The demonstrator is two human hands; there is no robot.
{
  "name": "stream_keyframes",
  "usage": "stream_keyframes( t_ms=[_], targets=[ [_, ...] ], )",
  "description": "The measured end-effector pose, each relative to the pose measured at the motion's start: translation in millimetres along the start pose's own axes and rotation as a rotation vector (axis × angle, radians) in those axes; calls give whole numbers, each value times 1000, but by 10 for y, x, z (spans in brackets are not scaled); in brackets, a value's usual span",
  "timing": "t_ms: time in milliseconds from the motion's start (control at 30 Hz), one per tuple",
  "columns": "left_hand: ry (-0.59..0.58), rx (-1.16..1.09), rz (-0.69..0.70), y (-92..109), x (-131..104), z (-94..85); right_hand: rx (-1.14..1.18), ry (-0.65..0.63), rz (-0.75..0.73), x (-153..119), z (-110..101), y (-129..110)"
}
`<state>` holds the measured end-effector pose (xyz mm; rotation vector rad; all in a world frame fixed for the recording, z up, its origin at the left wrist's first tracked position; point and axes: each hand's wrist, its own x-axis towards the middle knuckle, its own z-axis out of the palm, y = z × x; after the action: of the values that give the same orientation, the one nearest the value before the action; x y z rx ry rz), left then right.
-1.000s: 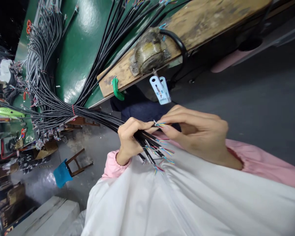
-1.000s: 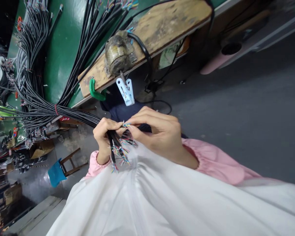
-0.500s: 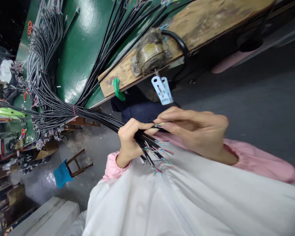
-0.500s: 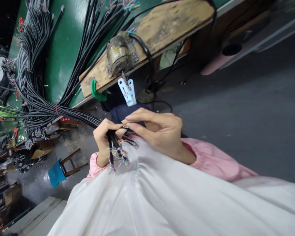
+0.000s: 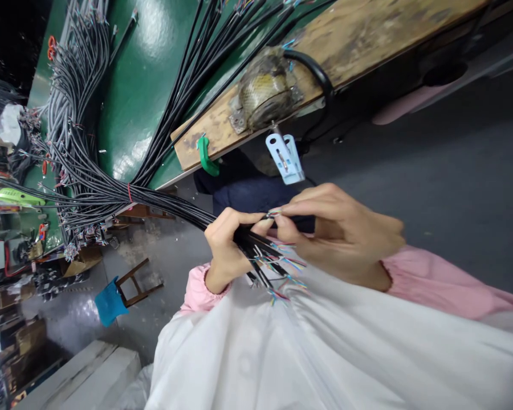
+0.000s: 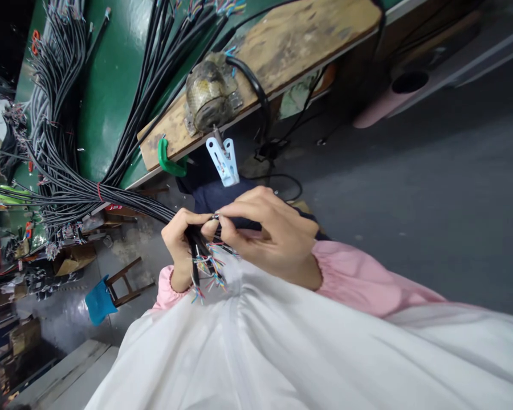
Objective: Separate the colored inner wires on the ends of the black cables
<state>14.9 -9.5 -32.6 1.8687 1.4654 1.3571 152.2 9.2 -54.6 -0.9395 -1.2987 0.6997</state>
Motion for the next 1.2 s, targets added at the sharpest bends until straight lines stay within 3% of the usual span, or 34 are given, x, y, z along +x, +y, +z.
stream_keyframes(
  t_ms=[100, 200, 333, 400, 500, 567, 667, 800, 933, 1033, 1200],
  targets=[
    [-13, -5, -89, 32, 24, -6, -20, 27, -187, 9, -18, 15],
    [5, -19, -130, 54, 43, 2, 75, 84, -112, 2, -9, 29],
    [35, -12, -17, 65, 89, 23, 160, -10, 132, -20, -13, 50],
    [29, -10, 63, 43, 114, 38, 118, -63, 128, -16, -25, 59],
    [-12, -29, 143, -28, 143, 47, 38, -10, 25, 14, -45, 57],
    [-68, -39, 180, -73, 163, 20, -10, 2, -46, 37, -63, 47],
    [-268, -48, 176, -84, 220, -90, -70, -40, -133, 62, -111, 26],
    [-561, -54, 97, -6, 358, -272, -115, -172, -208, 112, -218, 14],
    [-751, -20, 93, 27, 504, -331, -133, -271, -308, 192, -296, 33],
    [-789, -69, 152, 10, 567, -301, -124, -255, -313, 222, -289, 29],
    [-714, -156, 143, 36, 590, -241, -89, -140, -278, 207, -211, -64]
  ],
)
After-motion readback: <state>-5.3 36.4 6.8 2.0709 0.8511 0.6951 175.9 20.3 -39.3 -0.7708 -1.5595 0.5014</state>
